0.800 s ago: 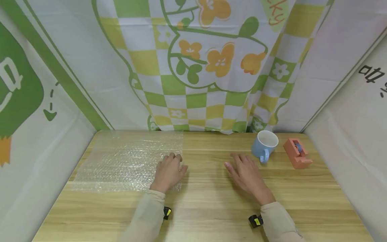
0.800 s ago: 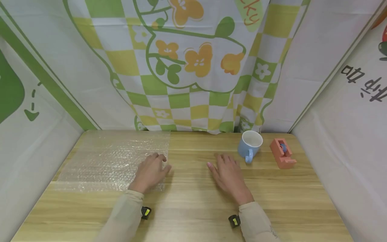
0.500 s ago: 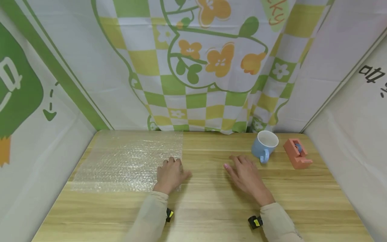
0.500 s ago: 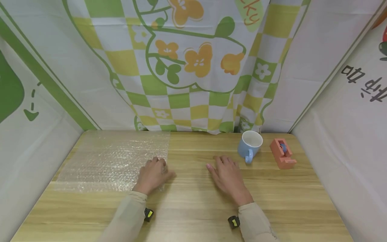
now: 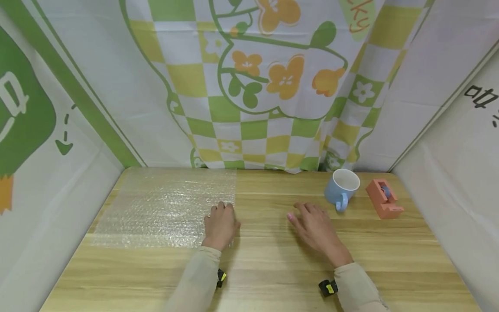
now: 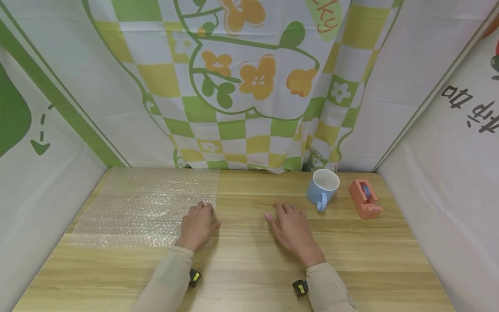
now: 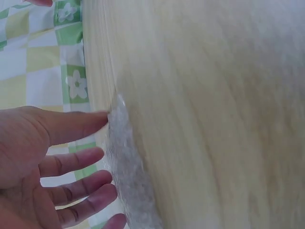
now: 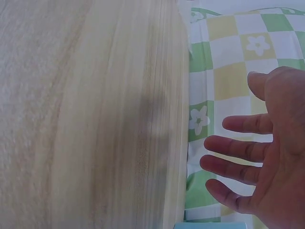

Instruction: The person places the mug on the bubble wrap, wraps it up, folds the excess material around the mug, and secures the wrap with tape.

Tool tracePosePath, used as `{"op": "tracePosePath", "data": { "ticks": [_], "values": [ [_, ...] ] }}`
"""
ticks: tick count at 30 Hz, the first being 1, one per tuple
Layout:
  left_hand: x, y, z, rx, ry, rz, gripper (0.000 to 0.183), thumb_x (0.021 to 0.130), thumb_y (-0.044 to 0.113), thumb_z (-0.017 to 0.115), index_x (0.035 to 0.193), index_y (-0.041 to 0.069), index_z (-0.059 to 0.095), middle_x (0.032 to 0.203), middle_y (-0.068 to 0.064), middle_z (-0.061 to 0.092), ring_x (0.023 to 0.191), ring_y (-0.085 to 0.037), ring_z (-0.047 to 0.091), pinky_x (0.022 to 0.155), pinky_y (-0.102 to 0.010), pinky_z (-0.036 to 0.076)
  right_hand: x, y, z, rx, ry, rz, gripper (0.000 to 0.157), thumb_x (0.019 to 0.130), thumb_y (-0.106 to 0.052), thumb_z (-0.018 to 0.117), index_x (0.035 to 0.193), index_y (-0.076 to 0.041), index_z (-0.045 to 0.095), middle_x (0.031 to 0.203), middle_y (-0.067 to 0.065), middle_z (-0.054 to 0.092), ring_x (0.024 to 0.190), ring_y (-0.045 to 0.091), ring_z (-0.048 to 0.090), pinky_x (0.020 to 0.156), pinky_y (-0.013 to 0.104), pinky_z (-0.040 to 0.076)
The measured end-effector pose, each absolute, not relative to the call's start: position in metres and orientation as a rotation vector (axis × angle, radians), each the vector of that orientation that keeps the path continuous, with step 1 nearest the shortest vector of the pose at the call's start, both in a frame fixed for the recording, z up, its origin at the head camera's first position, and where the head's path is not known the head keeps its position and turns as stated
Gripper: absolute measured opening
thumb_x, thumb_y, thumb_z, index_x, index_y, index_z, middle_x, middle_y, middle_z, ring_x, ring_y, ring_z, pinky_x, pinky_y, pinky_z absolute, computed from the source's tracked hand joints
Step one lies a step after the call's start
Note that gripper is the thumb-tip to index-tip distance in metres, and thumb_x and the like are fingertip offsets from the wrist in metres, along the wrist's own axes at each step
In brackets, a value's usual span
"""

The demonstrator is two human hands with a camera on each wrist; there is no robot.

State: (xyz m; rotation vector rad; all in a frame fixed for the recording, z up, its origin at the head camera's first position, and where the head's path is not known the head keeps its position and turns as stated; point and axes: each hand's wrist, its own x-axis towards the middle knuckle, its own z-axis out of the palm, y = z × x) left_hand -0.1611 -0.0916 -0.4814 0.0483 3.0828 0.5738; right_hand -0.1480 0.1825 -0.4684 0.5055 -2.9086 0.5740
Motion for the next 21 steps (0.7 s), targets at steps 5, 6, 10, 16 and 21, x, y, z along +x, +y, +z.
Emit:
{"op": "tracePosePath", "data": {
  "ticks": [5, 6, 10, 16, 21],
  "values": [
    [-0.161, -0.099, -0.481, 0.063, 3.125, 0.617, 0.025, 0.083, 0.012, 0.077, 0.100, -0.004, 0.065, 0.100, -0.022, 0.059, 0.093, -0.038, 0.059, 0.072, -0.052, 0.056, -0.147, 0.180, -0.467, 0.511, -2.915, 0.577, 0.048, 0.106, -0.038, 0.054, 0.134, 0.000, 0.060, 0.123, 0.022, 0.064, 0.116, 0.044, 0.059, 0.097, 0.064, 0.045],
    [-0.161, -0.100, -0.481, 0.062, 3.126, 0.623, 0.024, 0.083, 0.010, 0.075, 0.098, -0.005, 0.065, 0.099, -0.022, 0.058, 0.091, -0.037, 0.058, 0.070, -0.050, 0.057, -0.147, 0.179, -0.467, 0.513, -2.915, 0.579, 0.048, 0.105, -0.038, 0.054, 0.134, 0.000, 0.060, 0.123, 0.022, 0.064, 0.116, 0.043, 0.059, 0.097, 0.064, 0.045],
    [-0.162, -0.102, -0.481, 0.053, 3.123, 0.681, 0.018, 0.080, 0.004, 0.070, 0.094, -0.006, 0.066, 0.096, -0.022, 0.058, 0.089, -0.037, 0.058, 0.070, -0.049, 0.056, -0.146, 0.178, -0.467, 0.518, -2.921, 0.589, 0.048, 0.105, -0.038, 0.054, 0.135, 0.000, 0.060, 0.124, 0.022, 0.064, 0.117, 0.043, 0.059, 0.098, 0.063, 0.044],
    [-0.165, -0.106, -0.481, 0.001, 3.092, 0.770, 0.013, 0.074, -0.003, 0.068, 0.086, -0.005, 0.067, 0.089, -0.018, 0.060, 0.083, -0.036, 0.060, 0.067, -0.048, 0.058, -0.147, 0.176, -0.468, 0.524, -2.925, 0.590, 0.048, 0.105, -0.038, 0.054, 0.134, 0.000, 0.060, 0.124, 0.021, 0.064, 0.118, 0.042, 0.059, 0.098, 0.063, 0.044],
    [-0.168, -0.110, -0.479, -0.029, 3.083, 0.831, 0.011, 0.071, -0.006, 0.066, 0.066, 0.003, 0.063, 0.076, -0.010, 0.060, 0.070, -0.030, 0.060, 0.060, -0.042, 0.057, -0.147, 0.175, -0.468, 0.528, -2.928, 0.584, 0.048, 0.105, -0.039, 0.054, 0.134, -0.001, 0.060, 0.125, 0.020, 0.064, 0.118, 0.042, 0.059, 0.097, 0.063, 0.045]
  ]
}}
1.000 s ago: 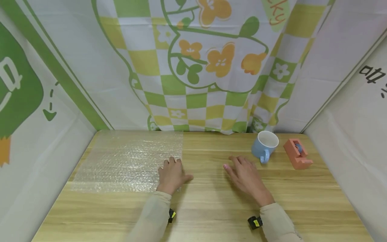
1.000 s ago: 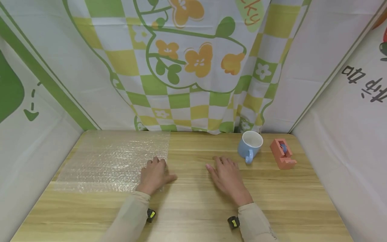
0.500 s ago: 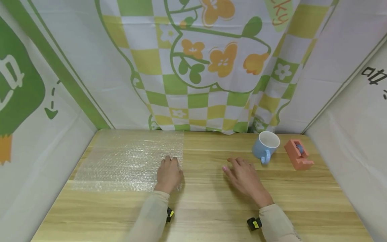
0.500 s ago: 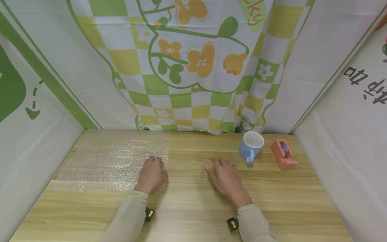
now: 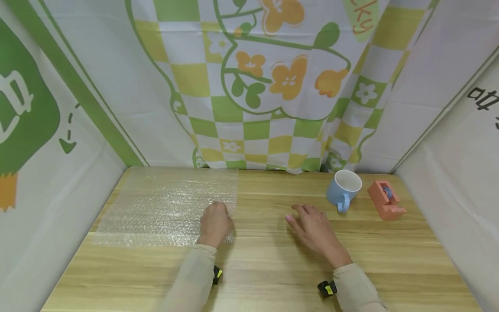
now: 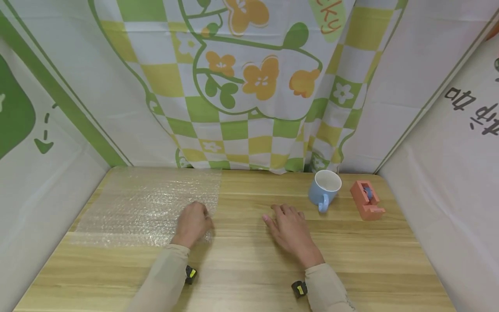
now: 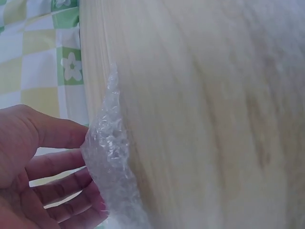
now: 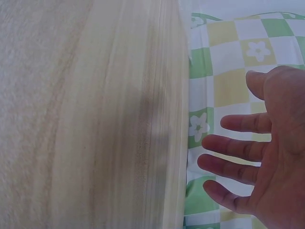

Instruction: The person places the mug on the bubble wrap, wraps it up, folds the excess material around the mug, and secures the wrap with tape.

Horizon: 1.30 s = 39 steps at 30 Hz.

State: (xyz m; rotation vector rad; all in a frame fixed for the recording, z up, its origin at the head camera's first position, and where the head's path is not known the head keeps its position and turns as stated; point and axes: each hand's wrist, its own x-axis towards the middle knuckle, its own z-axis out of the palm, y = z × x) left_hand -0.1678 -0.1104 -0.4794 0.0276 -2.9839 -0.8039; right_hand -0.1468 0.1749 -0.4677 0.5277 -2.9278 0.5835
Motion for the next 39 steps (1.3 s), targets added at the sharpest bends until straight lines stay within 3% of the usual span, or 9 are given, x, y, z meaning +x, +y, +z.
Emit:
{"op": "tracePosePath", "data": {
  "ticks": [4, 7, 14, 23, 31, 39],
  "values": [
    [-0.169, -0.112, -0.478, 0.015, -2.978, -0.788, 0.027, 0.070, -0.007, 0.063, 0.054, 0.011, 0.051, 0.066, -0.007, 0.057, 0.058, -0.024, 0.055, 0.049, -0.037, 0.050, -0.146, 0.175, -0.469, 0.527, -2.934, 0.592, 0.049, 0.105, -0.040, 0.054, 0.135, -0.002, 0.060, 0.126, 0.021, 0.064, 0.119, 0.042, 0.058, 0.098, 0.065, 0.044],
    [-0.167, -0.109, -0.477, -0.003, -2.982, -0.784, 0.027, 0.072, -0.006, 0.063, 0.053, 0.010, 0.052, 0.063, -0.007, 0.058, 0.053, -0.021, 0.050, 0.045, -0.035, 0.045, -0.146, 0.175, -0.469, 0.523, -2.936, 0.604, 0.049, 0.105, -0.041, 0.053, 0.135, -0.002, 0.060, 0.128, 0.022, 0.063, 0.121, 0.043, 0.057, 0.099, 0.067, 0.042],
    [-0.161, -0.093, -0.475, -0.044, -2.990, -0.793, 0.005, 0.079, 0.007, 0.072, 0.074, 0.005, 0.071, 0.078, -0.010, 0.069, 0.064, -0.025, 0.062, 0.054, -0.040, 0.054, -0.145, 0.176, -0.470, 0.519, -2.932, 0.624, 0.050, 0.105, -0.042, 0.053, 0.134, -0.002, 0.061, 0.129, 0.021, 0.063, 0.122, 0.043, 0.057, 0.100, 0.066, 0.042],
    [-0.155, -0.066, -0.476, -0.143, -2.970, -0.891, 0.010, 0.079, 0.008, 0.071, 0.070, 0.009, 0.071, 0.071, -0.005, 0.067, 0.057, -0.020, 0.058, 0.050, -0.038, 0.050, -0.144, 0.177, -0.471, 0.518, -2.924, 0.621, 0.048, 0.105, -0.040, 0.054, 0.132, -0.001, 0.061, 0.127, 0.021, 0.064, 0.120, 0.042, 0.058, 0.097, 0.064, 0.044],
    [-0.150, -0.042, -0.476, -0.237, -2.981, -0.924, 0.008, 0.080, 0.009, 0.075, 0.073, 0.007, 0.073, 0.076, -0.007, 0.070, 0.062, -0.021, 0.061, 0.056, -0.040, 0.055, -0.144, 0.177, -0.471, 0.518, -2.919, 0.633, 0.048, 0.105, -0.039, 0.055, 0.132, -0.001, 0.061, 0.127, 0.022, 0.064, 0.120, 0.042, 0.059, 0.097, 0.064, 0.045],
    [-0.146, -0.023, -0.477, -0.316, -2.984, -0.994, 0.012, 0.081, 0.009, 0.076, 0.071, 0.008, 0.070, 0.070, -0.004, 0.066, 0.059, -0.017, 0.058, 0.054, -0.033, 0.053, -0.145, 0.176, -0.472, 0.513, -2.925, 0.638, 0.047, 0.105, -0.039, 0.055, 0.132, -0.001, 0.062, 0.127, 0.022, 0.064, 0.120, 0.043, 0.058, 0.097, 0.065, 0.044]
  ]
}}
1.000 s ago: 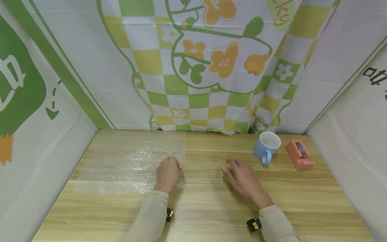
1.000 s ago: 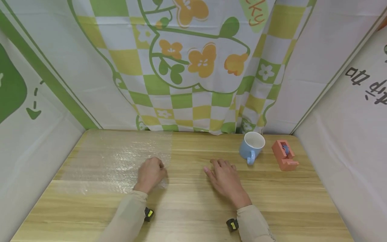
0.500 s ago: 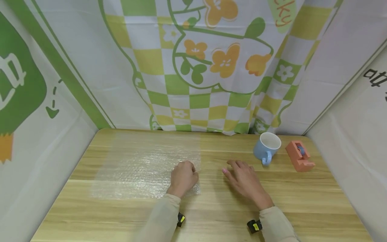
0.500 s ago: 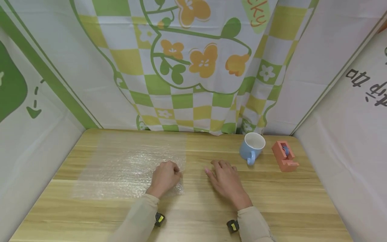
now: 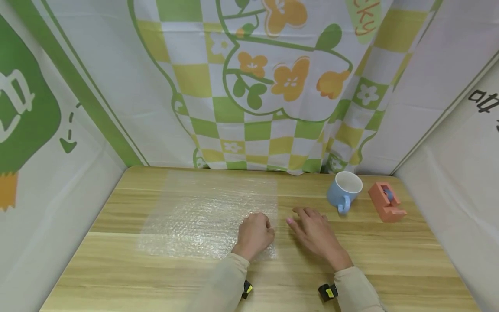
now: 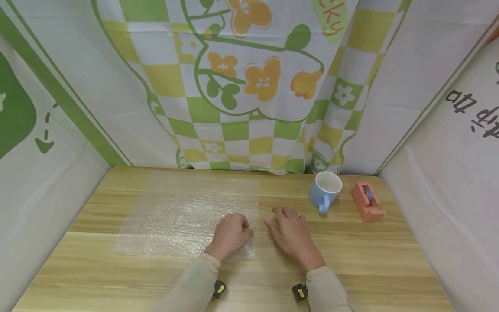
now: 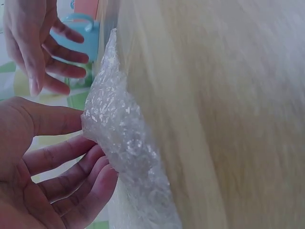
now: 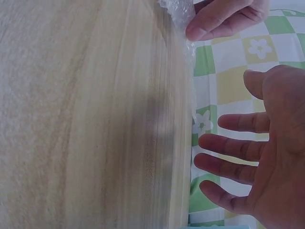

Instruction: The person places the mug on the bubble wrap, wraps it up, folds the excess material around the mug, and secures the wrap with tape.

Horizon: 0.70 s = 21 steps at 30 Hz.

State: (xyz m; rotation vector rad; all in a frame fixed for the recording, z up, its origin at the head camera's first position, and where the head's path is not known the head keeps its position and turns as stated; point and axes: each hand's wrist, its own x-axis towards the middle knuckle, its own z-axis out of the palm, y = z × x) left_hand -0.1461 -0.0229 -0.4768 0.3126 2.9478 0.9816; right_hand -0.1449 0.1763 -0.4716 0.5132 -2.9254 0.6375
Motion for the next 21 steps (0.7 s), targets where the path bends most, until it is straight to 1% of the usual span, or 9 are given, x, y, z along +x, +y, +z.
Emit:
{"op": "tracePosePath", "data": {
  "ticks": [4, 7, 11, 14, 16, 18, 21],
  "values": [
    [-0.146, -0.020, -0.477, 0.315, 2.935, 0.993, 0.013, 0.081, 0.008, 0.076, 0.071, 0.008, 0.069, 0.069, -0.002, 0.064, 0.058, -0.015, 0.056, 0.053, -0.030, 0.051, -0.145, 0.176, -0.473, 0.518, -2.924, 0.642, 0.046, 0.105, -0.037, 0.056, 0.131, -0.001, 0.062, 0.126, 0.022, 0.064, 0.120, 0.044, 0.058, 0.097, 0.066, 0.044],
    [-0.145, -0.021, -0.478, 0.314, 2.926, 1.013, 0.010, 0.081, 0.009, 0.077, 0.074, 0.007, 0.070, 0.072, -0.003, 0.065, 0.060, -0.015, 0.056, 0.054, -0.030, 0.051, -0.145, 0.176, -0.474, 0.522, -2.929, 0.647, 0.044, 0.104, -0.036, 0.058, 0.131, -0.001, 0.062, 0.126, 0.022, 0.064, 0.121, 0.043, 0.057, 0.097, 0.065, 0.044],
    [-0.144, -0.027, -0.479, 0.304, 2.908, 1.058, 0.009, 0.084, 0.011, 0.076, 0.080, 0.005, 0.072, 0.077, -0.005, 0.067, 0.062, -0.016, 0.058, 0.056, -0.031, 0.052, -0.144, 0.174, -0.474, 0.531, -2.944, 0.663, 0.043, 0.102, -0.034, 0.062, 0.131, -0.001, 0.063, 0.126, 0.021, 0.064, 0.121, 0.042, 0.058, 0.098, 0.062, 0.045],
    [-0.143, -0.033, -0.479, 0.287, 2.923, 1.050, 0.009, 0.087, 0.014, 0.075, 0.086, 0.005, 0.074, 0.083, -0.008, 0.070, 0.064, -0.016, 0.060, 0.057, -0.032, 0.052, -0.144, 0.171, -0.474, 0.540, -2.950, 0.675, 0.041, 0.101, -0.032, 0.064, 0.129, -0.002, 0.064, 0.124, 0.020, 0.065, 0.117, 0.040, 0.060, 0.098, 0.058, 0.047],
    [-0.143, -0.038, -0.478, 0.286, 2.951, 1.039, 0.010, 0.087, 0.014, 0.075, 0.088, 0.004, 0.075, 0.086, -0.009, 0.072, 0.064, -0.016, 0.060, 0.057, -0.033, 0.052, -0.145, 0.169, -0.475, 0.545, -2.954, 0.690, 0.039, 0.100, -0.030, 0.066, 0.127, -0.003, 0.065, 0.123, 0.019, 0.066, 0.115, 0.039, 0.061, 0.098, 0.057, 0.048],
    [-0.143, -0.043, -0.476, 0.272, 2.962, 1.041, 0.010, 0.087, 0.014, 0.074, 0.090, 0.004, 0.075, 0.087, -0.009, 0.073, 0.062, -0.015, 0.059, 0.056, -0.032, 0.051, -0.146, 0.166, -0.477, 0.544, -2.960, 0.707, 0.037, 0.099, -0.029, 0.067, 0.125, -0.003, 0.066, 0.119, 0.017, 0.067, 0.111, 0.036, 0.063, 0.096, 0.054, 0.050],
    [-0.144, -0.050, -0.474, 0.257, 2.979, 1.054, 0.011, 0.087, 0.013, 0.073, 0.090, 0.003, 0.075, 0.083, -0.008, 0.072, 0.058, -0.012, 0.055, 0.053, -0.030, 0.049, -0.148, 0.162, -0.479, 0.535, -2.977, 0.734, 0.035, 0.097, -0.028, 0.070, 0.121, -0.003, 0.068, 0.103, 0.010, 0.067, 0.094, 0.026, 0.065, 0.084, 0.046, 0.054]
  ]
}}
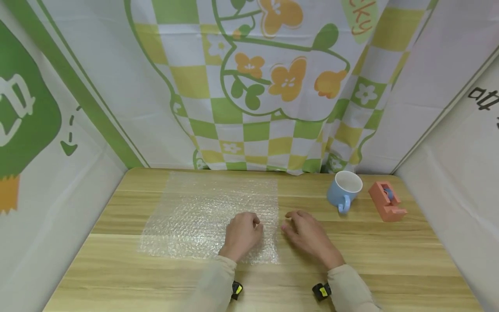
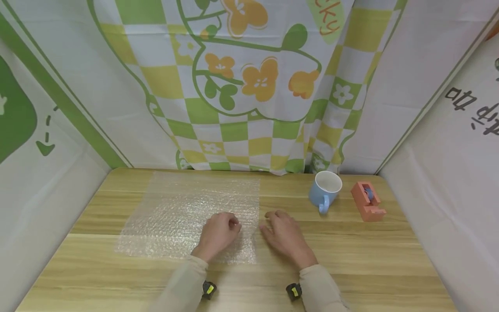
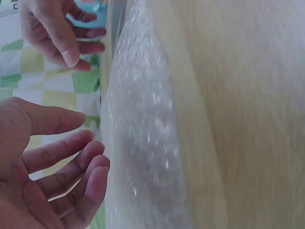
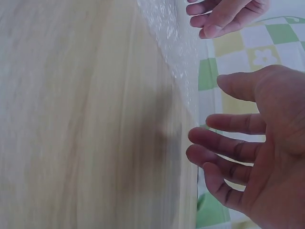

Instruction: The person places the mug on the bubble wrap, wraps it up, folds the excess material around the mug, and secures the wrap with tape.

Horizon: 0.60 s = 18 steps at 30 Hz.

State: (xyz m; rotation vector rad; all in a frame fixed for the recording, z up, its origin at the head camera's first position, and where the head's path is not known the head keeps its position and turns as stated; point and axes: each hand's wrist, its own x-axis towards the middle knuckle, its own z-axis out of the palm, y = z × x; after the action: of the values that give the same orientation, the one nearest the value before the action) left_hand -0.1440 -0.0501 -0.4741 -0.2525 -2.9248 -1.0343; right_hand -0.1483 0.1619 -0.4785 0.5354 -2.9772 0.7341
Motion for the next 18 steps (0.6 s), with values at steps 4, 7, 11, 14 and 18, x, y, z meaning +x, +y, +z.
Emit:
{"op": "tracePosePath", "data": {
  "ticks": [4, 7, 11, 14, 18],
  "values": [
    [-0.144, -0.058, -0.472, -0.219, -2.915, -1.005, 0.012, 0.087, 0.014, 0.072, 0.090, 0.004, 0.076, 0.081, -0.006, 0.069, 0.062, -0.016, 0.059, 0.055, -0.033, 0.050, -0.151, 0.156, -0.480, 0.504, -3.023, 0.746, 0.032, 0.095, -0.029, 0.072, 0.115, -0.003, 0.070, 0.080, -0.001, 0.060, 0.073, 0.015, 0.057, 0.068, 0.038, 0.050],
    [-0.144, -0.064, -0.471, -0.199, -2.919, -0.990, 0.014, 0.086, 0.015, 0.071, 0.093, 0.003, 0.076, 0.084, -0.006, 0.070, 0.069, -0.019, 0.063, 0.059, -0.036, 0.053, -0.152, 0.152, -0.482, 0.479, -3.065, 0.756, 0.034, 0.094, -0.033, 0.072, 0.110, -0.003, 0.071, 0.077, -0.002, 0.061, 0.072, 0.014, 0.057, 0.068, 0.039, 0.051],
    [-0.143, -0.070, -0.471, -0.186, -2.923, -0.991, 0.016, 0.087, 0.015, 0.072, 0.096, 0.003, 0.076, 0.088, -0.008, 0.071, 0.072, -0.020, 0.064, 0.062, -0.036, 0.054, -0.151, 0.146, -0.484, 0.424, -3.104, 0.795, 0.042, 0.091, -0.042, 0.074, 0.108, -0.003, 0.071, 0.090, 0.005, 0.069, 0.083, 0.023, 0.065, 0.077, 0.043, 0.054],
    [-0.142, -0.074, -0.470, -0.173, -2.925, -0.991, 0.016, 0.087, 0.016, 0.073, 0.098, 0.003, 0.076, 0.091, -0.009, 0.072, 0.075, -0.021, 0.065, 0.063, -0.036, 0.055, -0.150, 0.141, -0.483, 0.381, -3.120, 0.825, 0.049, 0.088, -0.046, 0.076, 0.108, -0.002, 0.069, 0.099, 0.013, 0.072, 0.092, 0.030, 0.068, 0.082, 0.047, 0.055],
    [-0.141, -0.080, -0.469, -0.153, -2.943, -0.970, 0.019, 0.089, 0.019, 0.073, 0.101, 0.004, 0.076, 0.095, -0.010, 0.073, 0.079, -0.023, 0.067, 0.065, -0.038, 0.056, -0.150, 0.135, -0.483, 0.337, -3.143, 0.837, 0.051, 0.085, -0.048, 0.078, 0.105, -0.002, 0.067, 0.101, 0.015, 0.072, 0.093, 0.032, 0.068, 0.082, 0.047, 0.055]
  ]
}}
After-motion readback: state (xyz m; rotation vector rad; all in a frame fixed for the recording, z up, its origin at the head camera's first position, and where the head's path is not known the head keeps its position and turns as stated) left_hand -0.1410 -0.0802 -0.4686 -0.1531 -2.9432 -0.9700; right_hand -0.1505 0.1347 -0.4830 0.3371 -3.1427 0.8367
